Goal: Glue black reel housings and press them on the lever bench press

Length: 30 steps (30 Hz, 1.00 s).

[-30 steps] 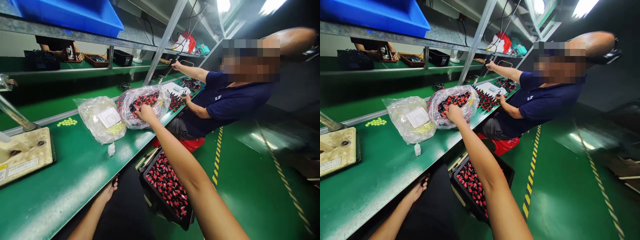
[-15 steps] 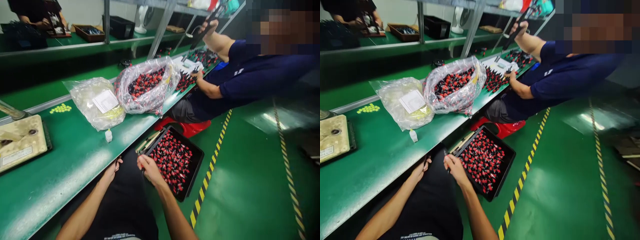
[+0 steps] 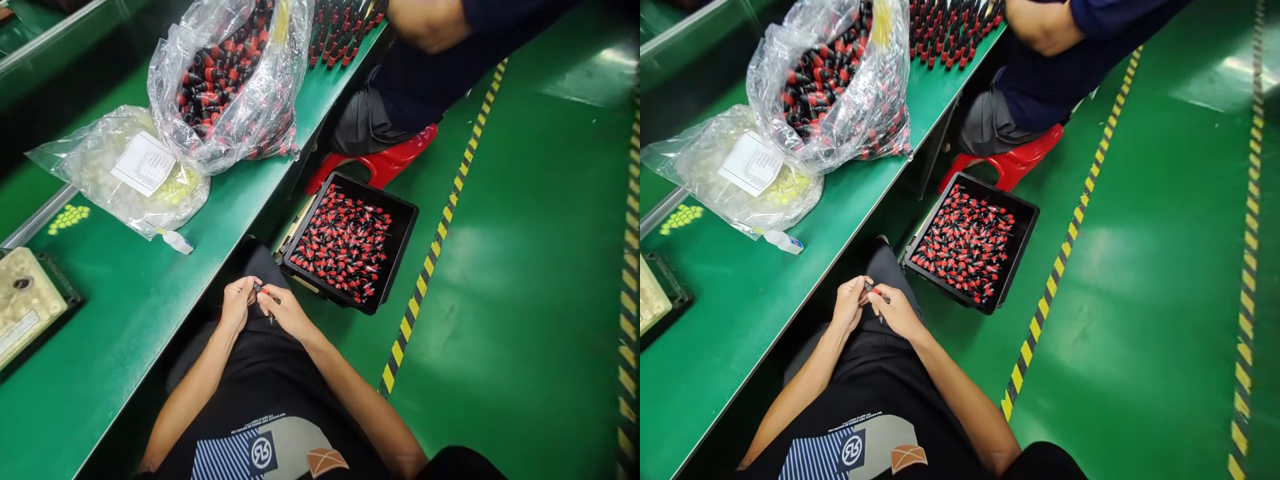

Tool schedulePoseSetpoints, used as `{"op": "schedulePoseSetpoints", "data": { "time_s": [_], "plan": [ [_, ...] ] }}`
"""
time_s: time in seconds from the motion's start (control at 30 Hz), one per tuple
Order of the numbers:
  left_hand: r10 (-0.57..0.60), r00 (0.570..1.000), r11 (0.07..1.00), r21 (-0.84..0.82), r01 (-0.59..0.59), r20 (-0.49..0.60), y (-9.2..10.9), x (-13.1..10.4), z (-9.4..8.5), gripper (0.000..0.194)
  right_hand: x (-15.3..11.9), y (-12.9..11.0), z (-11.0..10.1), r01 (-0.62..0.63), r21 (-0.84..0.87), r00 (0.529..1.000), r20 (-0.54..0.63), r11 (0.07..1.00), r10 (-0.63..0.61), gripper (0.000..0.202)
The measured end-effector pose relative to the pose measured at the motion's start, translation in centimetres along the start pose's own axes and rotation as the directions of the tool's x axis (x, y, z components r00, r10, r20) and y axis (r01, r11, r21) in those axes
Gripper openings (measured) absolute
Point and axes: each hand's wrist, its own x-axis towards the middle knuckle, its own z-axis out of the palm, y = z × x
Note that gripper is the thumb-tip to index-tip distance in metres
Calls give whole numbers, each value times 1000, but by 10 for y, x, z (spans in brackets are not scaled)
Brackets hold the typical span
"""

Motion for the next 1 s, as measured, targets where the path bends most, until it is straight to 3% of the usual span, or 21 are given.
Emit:
{"op": "schedulePoseSetpoints", "data": {
  "time_s": [0.07,0.17,0.23,0.3,0.4,0.5,0.6,0.7,0.77,0.87,1.0],
  "plan": [
    [45,998,991,125,-51,54,6,-2,-2,58,-4,3,1,-155,317,982,154,936,111,45],
    [99,977,941,303,-154,188,17,-2,-7,51,-11,10,1,-364,616,915,376,698,146,45],
    [62,951,919,355,-173,303,21,0,-11,47,-18,18,2,-430,701,886,448,569,117,44],
    [-5,914,914,372,-159,405,20,0,-15,46,-26,26,4,-462,730,871,481,504,101,44],
    [-126,858,932,357,-70,498,11,-1,-19,46,-37,35,1,-459,700,870,480,546,116,46],
    [-225,882,962,241,132,414,-3,-1,-18,46,-37,35,-22,-362,681,927,338,637,165,46],
    [-282,929,956,-10,293,238,-16,4,-18,42,-24,24,-70,-146,753,979,16,642,204,36],
    [-318,938,919,-200,340,138,-25,7,-22,45,-8,14,-119,85,815,925,-279,574,259,22],
    [-330,938,909,-233,345,101,-30,7,-25,47,0,15,-137,153,813,887,-363,562,284,15],
    [-349,929,903,-221,369,124,-34,2,-26,47,4,28,-135,113,806,885,-348,581,310,7],
    [-325,939,919,-196,342,112,-34,-1,-21,53,1,47,-95,0,803,902,-257,596,347,19]
  ]
}}
